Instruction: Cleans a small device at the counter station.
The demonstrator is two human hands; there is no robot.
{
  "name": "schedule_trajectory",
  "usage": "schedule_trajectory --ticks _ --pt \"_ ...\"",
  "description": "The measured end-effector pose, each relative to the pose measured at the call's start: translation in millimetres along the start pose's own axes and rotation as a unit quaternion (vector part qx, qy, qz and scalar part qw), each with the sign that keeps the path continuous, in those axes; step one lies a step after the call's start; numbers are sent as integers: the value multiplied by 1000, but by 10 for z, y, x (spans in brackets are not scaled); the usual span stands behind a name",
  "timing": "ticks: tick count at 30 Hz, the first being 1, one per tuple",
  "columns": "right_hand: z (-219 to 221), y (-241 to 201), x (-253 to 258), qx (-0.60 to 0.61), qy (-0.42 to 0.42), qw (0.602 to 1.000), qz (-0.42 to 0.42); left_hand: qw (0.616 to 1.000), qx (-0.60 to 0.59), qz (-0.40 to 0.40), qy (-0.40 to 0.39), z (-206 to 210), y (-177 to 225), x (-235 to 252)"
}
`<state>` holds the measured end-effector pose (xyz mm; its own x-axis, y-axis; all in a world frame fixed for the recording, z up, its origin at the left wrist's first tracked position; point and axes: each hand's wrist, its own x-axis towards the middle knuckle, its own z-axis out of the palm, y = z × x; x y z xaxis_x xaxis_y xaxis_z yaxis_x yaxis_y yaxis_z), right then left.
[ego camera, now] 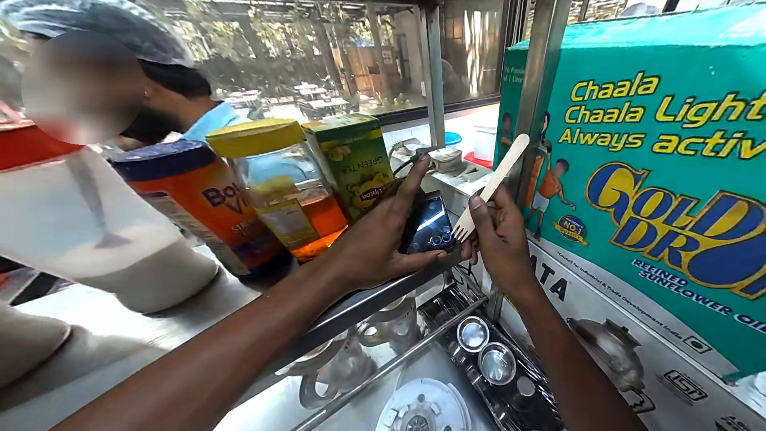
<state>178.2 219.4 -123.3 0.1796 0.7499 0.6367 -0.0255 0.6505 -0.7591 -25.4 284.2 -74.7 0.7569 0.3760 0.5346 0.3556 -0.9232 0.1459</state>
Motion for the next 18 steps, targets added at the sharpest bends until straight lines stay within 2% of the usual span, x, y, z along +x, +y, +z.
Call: schedule_trajectory --ticks 7,12,18 --pt "11 16 17 34 14 999 16 1000 16 -12 7 4 8 -16" --pt "14 8 9 -1 1 1000 -1 1000 26 1 12 -1 17 -28" --pt "-13 2 49 15 -7 1000 18 999 45 9 18 -6 28 -26"
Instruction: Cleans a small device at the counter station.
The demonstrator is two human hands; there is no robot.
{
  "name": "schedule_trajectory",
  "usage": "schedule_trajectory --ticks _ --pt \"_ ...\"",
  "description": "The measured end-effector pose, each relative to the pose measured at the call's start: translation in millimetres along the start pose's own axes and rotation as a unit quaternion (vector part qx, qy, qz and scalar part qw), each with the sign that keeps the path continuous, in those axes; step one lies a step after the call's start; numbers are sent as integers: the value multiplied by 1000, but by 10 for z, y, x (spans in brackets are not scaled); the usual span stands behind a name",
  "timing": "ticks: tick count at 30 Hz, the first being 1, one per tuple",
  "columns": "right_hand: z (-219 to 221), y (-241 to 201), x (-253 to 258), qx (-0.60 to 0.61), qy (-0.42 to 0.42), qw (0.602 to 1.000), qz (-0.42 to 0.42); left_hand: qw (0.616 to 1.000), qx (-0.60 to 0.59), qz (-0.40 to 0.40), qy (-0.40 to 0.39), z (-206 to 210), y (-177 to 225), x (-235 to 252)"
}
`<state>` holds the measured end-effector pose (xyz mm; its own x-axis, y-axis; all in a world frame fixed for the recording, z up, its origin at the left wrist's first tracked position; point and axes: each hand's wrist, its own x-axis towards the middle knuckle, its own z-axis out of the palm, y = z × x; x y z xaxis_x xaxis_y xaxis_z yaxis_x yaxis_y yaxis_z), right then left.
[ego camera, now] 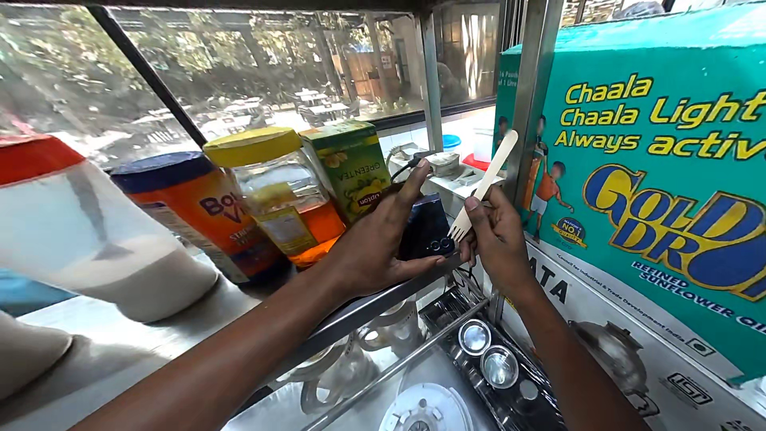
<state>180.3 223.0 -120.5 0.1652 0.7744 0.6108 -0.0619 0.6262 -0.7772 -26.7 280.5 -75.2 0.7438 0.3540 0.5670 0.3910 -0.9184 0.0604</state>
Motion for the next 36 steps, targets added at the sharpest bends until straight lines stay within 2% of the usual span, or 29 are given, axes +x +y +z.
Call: schedule_trajectory --ticks 12,19,24,36 --pt "14 -3 9 14 -3 1000 -18 1000 5 5 0 -3 10 0" --pt "-7 -32 28 7 -17 1000 -1 1000 10 -1 -1 -7 24 3" --pt "-7 3 8 43 3 999 -18 1000 12 17 5 -14 19 13" --pt "8 -7 21 24 -26 999 -37 999 25 24 4 -31 44 23"
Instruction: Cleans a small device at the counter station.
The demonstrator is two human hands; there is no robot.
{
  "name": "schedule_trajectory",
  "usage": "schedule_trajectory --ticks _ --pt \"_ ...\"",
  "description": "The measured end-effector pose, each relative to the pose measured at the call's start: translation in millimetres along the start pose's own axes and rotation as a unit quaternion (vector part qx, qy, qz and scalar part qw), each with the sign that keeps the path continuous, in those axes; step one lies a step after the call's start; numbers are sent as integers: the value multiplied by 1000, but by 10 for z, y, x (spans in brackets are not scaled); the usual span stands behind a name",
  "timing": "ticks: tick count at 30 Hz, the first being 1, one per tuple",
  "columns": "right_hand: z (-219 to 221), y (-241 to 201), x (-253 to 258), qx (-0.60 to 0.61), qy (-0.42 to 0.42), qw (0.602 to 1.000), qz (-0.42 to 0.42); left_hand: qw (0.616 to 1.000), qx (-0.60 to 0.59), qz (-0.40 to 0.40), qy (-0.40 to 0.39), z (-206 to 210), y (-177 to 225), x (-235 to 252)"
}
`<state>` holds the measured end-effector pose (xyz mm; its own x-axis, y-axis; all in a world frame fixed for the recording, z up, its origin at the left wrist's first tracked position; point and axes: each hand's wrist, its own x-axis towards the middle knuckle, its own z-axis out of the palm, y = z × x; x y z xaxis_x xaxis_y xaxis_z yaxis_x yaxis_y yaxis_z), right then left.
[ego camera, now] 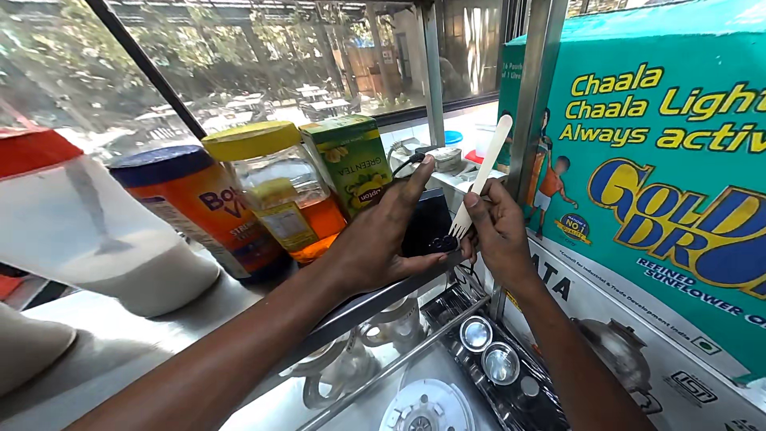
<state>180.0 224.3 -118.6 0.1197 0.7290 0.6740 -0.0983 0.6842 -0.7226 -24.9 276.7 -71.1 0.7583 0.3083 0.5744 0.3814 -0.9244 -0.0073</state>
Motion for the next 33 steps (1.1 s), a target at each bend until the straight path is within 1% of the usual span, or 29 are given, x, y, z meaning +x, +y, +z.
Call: schedule_trajectory --ticks 9,16,18,20,22,24,29,31,33 --pt "-28 4 -8 -28 0 1000 -1 1000 -2 -5 5 9 -6 -3" --pt "-38 7 -77 -20 5 1000 2 1000 -2 -11 2 15 -10 -8" --pt "-24 3 -120 26 14 999 23 1000 -2 -9 6 20 -12 -13" --pt "17 17 -190 101 53 992 54 1000 -4 -5 8 13 -9 -9" --pt "82 4 -279 148 98 981 71 1000 0 -6 10 4 4 -9" --pt "145 -26 -392 150 109 981 50 1000 2 -5 19 4 9 -19" --pt "108 -116 -557 141 84 985 -50 1000 9 -2 25 -12 32 -22" --pt "54 -161 -565 144 87 985 -48 1000 13 2 29 -17 34 -20" --pt "-10 -184 -564 146 75 986 -20 999 15 1 33 -12 32 -21"
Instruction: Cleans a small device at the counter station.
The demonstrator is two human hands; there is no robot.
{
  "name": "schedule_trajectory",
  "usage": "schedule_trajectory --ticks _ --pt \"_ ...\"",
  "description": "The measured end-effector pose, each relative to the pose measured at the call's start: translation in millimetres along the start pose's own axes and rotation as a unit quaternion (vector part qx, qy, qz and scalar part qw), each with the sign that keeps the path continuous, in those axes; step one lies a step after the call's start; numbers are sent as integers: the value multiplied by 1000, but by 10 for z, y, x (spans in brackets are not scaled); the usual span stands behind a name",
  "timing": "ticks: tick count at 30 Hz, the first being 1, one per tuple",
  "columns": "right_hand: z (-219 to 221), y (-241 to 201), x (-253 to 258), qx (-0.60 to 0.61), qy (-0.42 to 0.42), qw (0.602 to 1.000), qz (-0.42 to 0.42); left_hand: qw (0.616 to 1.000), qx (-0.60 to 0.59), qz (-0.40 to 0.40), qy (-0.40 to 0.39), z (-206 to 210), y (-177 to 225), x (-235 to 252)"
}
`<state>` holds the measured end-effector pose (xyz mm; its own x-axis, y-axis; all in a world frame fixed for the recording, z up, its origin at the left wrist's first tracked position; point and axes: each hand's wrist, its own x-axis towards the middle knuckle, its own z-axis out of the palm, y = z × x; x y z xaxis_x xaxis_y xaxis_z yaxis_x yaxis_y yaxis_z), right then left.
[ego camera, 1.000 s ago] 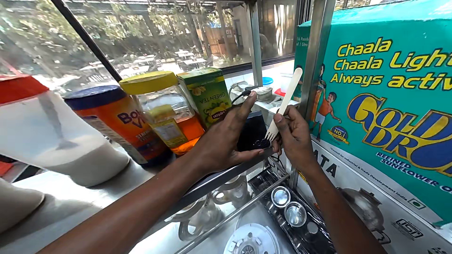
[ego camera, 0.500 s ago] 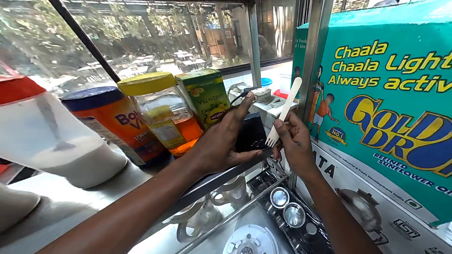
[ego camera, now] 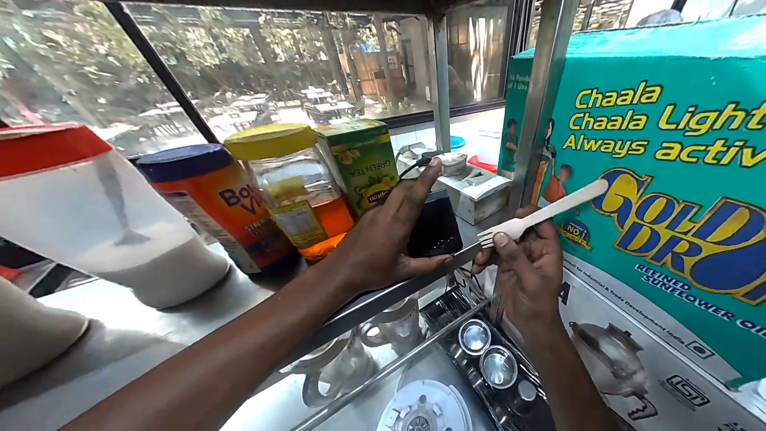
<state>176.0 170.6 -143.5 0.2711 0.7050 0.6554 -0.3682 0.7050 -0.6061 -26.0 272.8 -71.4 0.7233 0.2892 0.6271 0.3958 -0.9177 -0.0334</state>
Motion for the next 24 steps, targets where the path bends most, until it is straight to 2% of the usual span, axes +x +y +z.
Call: schedule_trajectory --ticks 8,13,17,24 --pt "-72 26 212 35 -55 995 76 999 -15 -36 -17 34 -41 -10" --pt "49 51 325 -96 56 994 18 998 -18 -45 -30 12 -34 -4" --pt "118 88 377 -195 31 980 -14 999 -16 -35 -23 23 -33 -5" --pt "135 -5 434 -232 -11 972 33 999 -14 -33 -29 14 -24 4"
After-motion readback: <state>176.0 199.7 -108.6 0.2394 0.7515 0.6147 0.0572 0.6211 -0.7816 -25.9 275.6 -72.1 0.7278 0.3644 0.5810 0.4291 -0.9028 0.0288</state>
